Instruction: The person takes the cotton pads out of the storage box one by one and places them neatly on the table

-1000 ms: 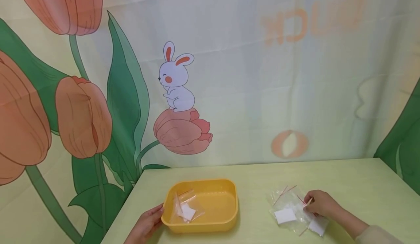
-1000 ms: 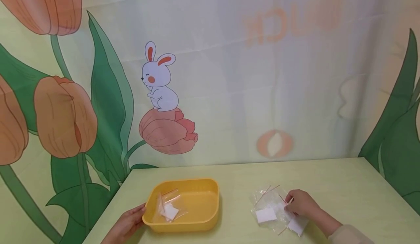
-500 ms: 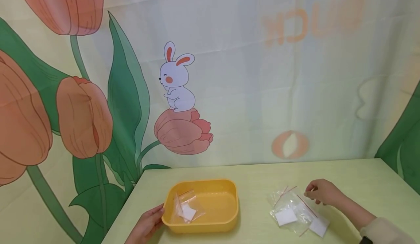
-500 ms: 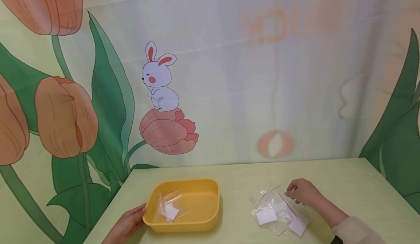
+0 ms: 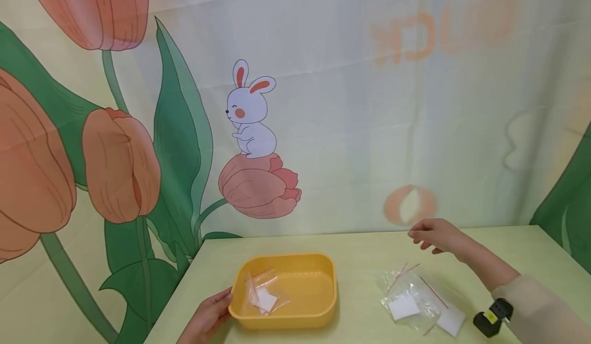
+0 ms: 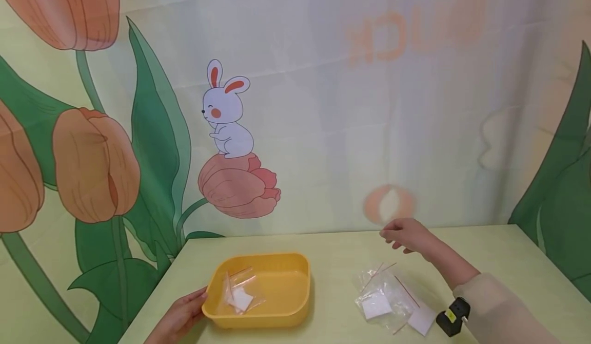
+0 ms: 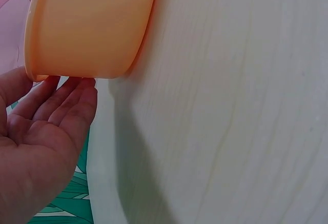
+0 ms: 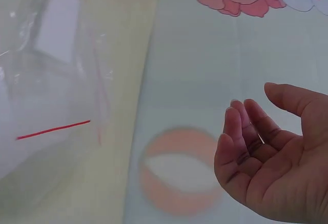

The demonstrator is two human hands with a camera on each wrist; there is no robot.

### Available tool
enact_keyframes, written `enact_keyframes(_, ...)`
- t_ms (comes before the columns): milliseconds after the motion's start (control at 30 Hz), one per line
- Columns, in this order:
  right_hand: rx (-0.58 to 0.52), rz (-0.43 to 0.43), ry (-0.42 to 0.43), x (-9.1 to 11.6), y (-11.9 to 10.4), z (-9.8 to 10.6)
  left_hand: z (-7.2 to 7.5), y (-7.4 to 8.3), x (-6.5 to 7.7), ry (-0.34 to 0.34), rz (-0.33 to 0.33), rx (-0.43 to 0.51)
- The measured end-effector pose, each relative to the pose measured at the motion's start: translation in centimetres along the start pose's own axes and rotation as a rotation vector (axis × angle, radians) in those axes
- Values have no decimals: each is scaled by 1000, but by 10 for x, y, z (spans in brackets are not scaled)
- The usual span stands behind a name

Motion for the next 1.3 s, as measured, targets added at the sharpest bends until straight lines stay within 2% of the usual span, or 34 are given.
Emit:
enact_keyframes(400, -16, 44, -89, -14, -43, -11, 0, 1, 0, 7, 2, 15)
enact_keyframes(567, -21, 59, -157, -19, -62, -21, 0, 1, 0, 12, -1, 16)
enact_keyframes(833, -1, 53, -270, -35, -94, -49, 0, 0, 1, 21, -19, 28)
enact_keyframes(1033, 4, 55, -318, -49, -109, -73, -1, 1, 0, 33, -20, 23)
enact_keyframes(1300, -97, 61, -371, -70, -124, -102, 0, 0, 0, 23, -4, -5)
Point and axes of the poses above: each hand's wrist, its own x-axis away from the middle knuckle, its own z-axis out of the back of the hand, y = z × x, the point moved 1 cm from there along -x, towards the middle knuckle, and after that the axes turned 5 degrees about -x, right-handed, at the moved point
